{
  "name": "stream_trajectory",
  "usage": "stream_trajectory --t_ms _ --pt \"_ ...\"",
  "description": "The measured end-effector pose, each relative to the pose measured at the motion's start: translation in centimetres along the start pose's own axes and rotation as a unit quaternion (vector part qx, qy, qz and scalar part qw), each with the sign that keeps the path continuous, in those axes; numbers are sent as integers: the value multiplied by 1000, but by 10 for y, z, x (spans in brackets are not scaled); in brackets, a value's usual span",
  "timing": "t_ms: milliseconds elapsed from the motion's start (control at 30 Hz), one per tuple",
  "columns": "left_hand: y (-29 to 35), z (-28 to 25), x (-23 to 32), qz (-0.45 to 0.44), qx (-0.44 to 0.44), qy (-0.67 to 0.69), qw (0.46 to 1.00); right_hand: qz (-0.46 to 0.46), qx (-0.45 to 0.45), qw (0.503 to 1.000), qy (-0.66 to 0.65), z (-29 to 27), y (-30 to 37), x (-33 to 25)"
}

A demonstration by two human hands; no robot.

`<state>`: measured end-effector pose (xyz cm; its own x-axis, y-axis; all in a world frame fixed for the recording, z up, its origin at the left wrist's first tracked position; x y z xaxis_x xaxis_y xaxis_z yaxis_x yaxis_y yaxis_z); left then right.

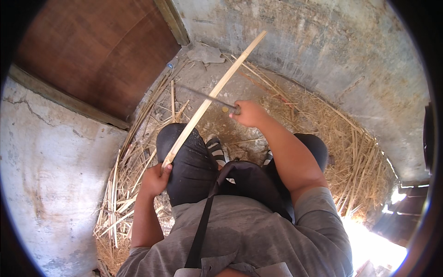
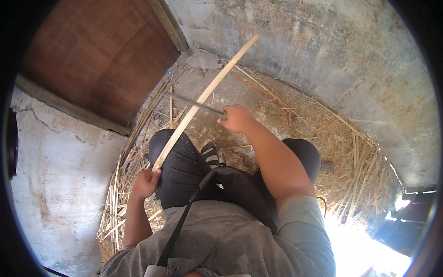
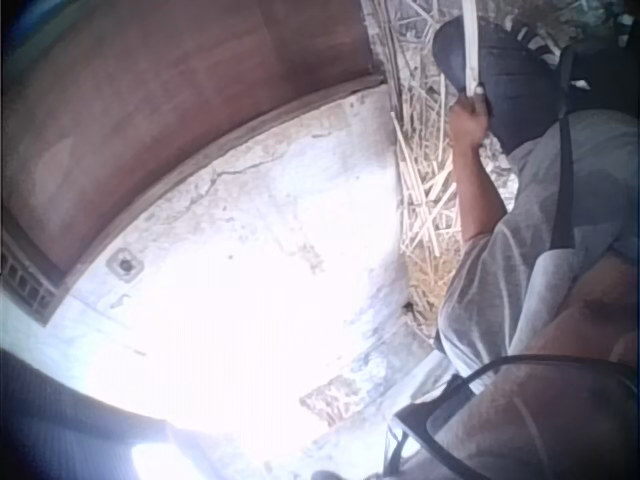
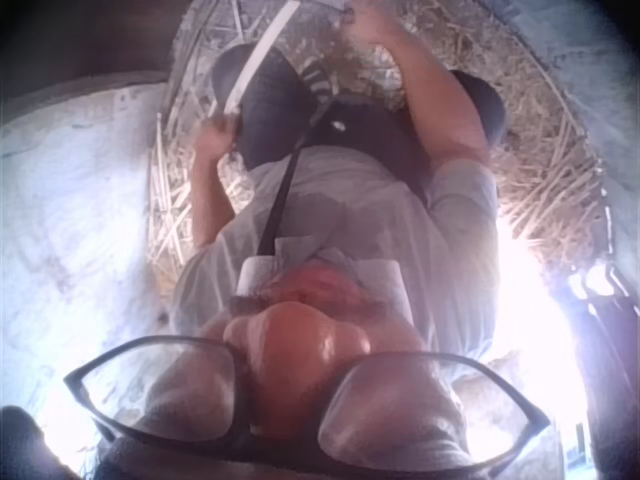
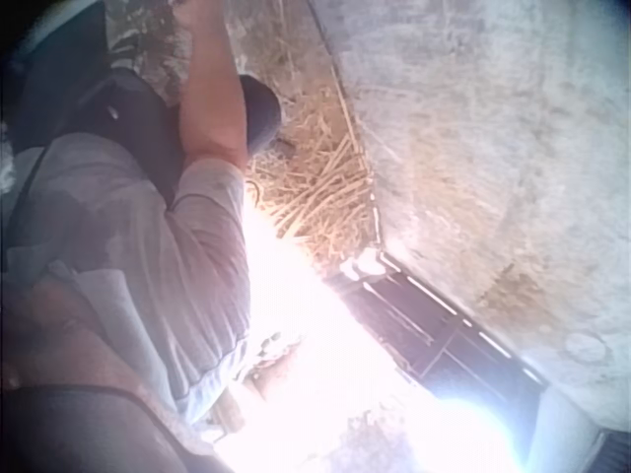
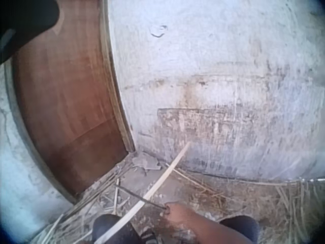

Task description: The person sits on the floor and uses a knife to shave a long bamboo stick. They hold the stick with their left hand and scrape the surface with the knife in their right hand, removing thin strips of bamboo.

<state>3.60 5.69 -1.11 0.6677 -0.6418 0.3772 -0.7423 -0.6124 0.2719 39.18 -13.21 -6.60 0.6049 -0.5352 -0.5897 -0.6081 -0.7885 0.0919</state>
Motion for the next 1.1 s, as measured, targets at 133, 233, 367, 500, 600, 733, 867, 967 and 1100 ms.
stream_trajectory --t_ms 133,233,367,500,600,733,867,967,1100 --pt "-1 0 0 -2 -2 0 1000 8 2 1000 -8 -4 -1 7" --pt "0 1 0 2 6 8 1000 -40 -18 999 3 -2 5 -8" --pt "0 3 -3 9 11 9 1000 -106 -99 989 34 18 13 -38" --pt "0 2 -4 9 10 0 1000 -110 -95 988 46 15 12 -42" --pt "1 3 -3 12 14 -1 1000 -46 -67 996 24 -3 6 -25" --pt "-2 4 -4 12 7 7 1000 30 27 999 -9 -7 -4 19" --pt "-3 6 -7 15 11 -3 1000 16 -3 1000 -9 -13 0 8" --pt "-1 5 -6 9 11 0 1000 -46 -60 997 3 3 3 -11" --pt "-2 3 -3 15 7 3 1000 -146 -95 985 16 32 12 -36"
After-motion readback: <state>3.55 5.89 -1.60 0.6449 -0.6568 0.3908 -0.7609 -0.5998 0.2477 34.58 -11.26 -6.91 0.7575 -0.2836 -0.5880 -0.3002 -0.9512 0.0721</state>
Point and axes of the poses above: each hand's wrist, its own y-axis away from the middle knuckle, its own z-axis out of the palm, x = y × z, the point moved 4 cm from there along -y, towards the middle knuckle
